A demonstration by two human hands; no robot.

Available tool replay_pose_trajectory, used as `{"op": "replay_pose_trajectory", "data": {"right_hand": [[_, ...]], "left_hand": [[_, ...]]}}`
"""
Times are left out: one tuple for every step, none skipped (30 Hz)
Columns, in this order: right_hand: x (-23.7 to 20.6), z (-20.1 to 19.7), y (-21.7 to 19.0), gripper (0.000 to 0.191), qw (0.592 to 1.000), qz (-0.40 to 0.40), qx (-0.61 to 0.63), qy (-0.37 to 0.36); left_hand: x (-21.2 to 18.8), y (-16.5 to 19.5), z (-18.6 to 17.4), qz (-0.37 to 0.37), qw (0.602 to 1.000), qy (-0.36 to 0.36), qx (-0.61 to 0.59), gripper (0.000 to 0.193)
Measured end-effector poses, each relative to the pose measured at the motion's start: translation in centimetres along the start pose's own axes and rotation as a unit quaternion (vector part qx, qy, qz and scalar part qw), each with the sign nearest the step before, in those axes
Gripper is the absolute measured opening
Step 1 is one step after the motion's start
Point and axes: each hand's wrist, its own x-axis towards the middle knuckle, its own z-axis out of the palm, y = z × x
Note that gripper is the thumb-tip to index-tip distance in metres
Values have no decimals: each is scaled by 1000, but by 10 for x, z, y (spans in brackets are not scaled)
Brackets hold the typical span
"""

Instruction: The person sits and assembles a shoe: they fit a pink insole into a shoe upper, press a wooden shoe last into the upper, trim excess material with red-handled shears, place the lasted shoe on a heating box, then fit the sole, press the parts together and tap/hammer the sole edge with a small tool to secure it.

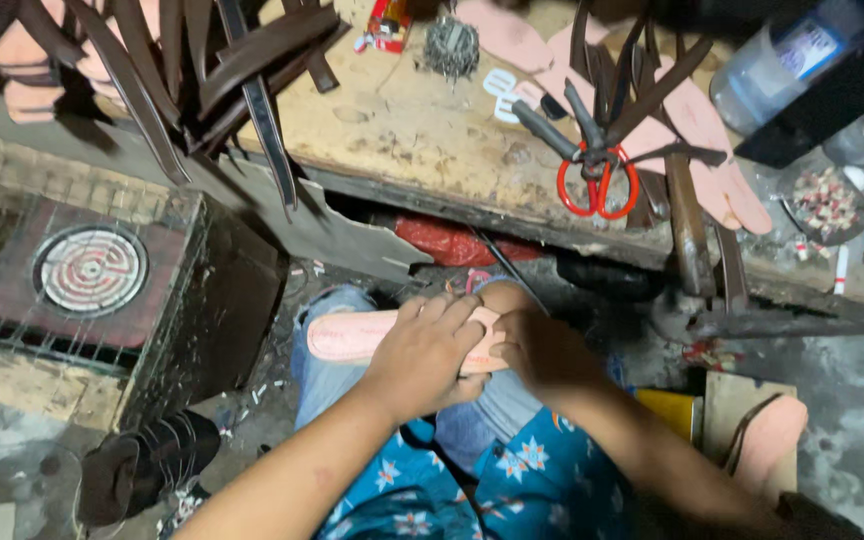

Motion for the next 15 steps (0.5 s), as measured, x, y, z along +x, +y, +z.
{"op": "replay_pose_trajectory", "data": {"right_hand": [[-4, 0, 0, 25, 1000, -13, -4, 10], [-5, -1, -2, 27, 1000, -19, 0, 19], [-6, -3, -3, 28, 999, -25, 2, 27], [-9, -5, -5, 30, 999, -30, 2, 33], [-10, -8, -7, 32, 1000, 0, 18, 12], [-9, -10, -10, 33, 999, 26, 33, -7], [-10, -13, -12, 34, 997, 53, 48, -27], [-11, -15, -15, 37, 996, 61, 55, -26], [-12, -15, -17, 39, 995, 68, 63, -24], [-12, -15, -19, 41, 994, 75, 70, -22], [-12, -14, -20, 37, 998, 29, 46, 14], [-12, -11, -21, 33, 998, -18, 21, 49], [-12, -9, -21, 29, 994, -66, -4, 83], [-12, -5, -21, 25, 994, -51, 8, 95], [-12, -1, -20, 21, 993, -37, 20, 108]], "left_hand": [[-3, 2, 3, -3, 1000, 1, -4, 57], [-3, 0, 4, -3, 1000, 2, -3, 56], [-3, -1, 6, -2, 1000, 5, -2, 56], [-4, 0, 8, -7, 1000, -2, -9, 55], [-4, -1, 8, -9, 1000, -7, -11, 54], [-3, -2, 7, -9, 1000, -9, -11, 53], [-4, -1, 7, -8, 1000, -3, -10, 53], [-4, 0, 7, -8, 1000, 3, -10, 53], [-5, 1, 7, -8, 1000, 9, -8, 53], [-5, 1, 7, -7, 1000, 7, -11, 53], [-5, 2, 7, -6, 1000, 7, -13, 54], [-4, 2, 6, -5, 1000, 7, -15, 55], [-4, 2, 6, -9, 1000, 5, -16, 54], [-5, 3, 6, -12, 1000, 4, -16, 54], [-4, 3, 5, -15, 1000, 3, -15, 54]]}}
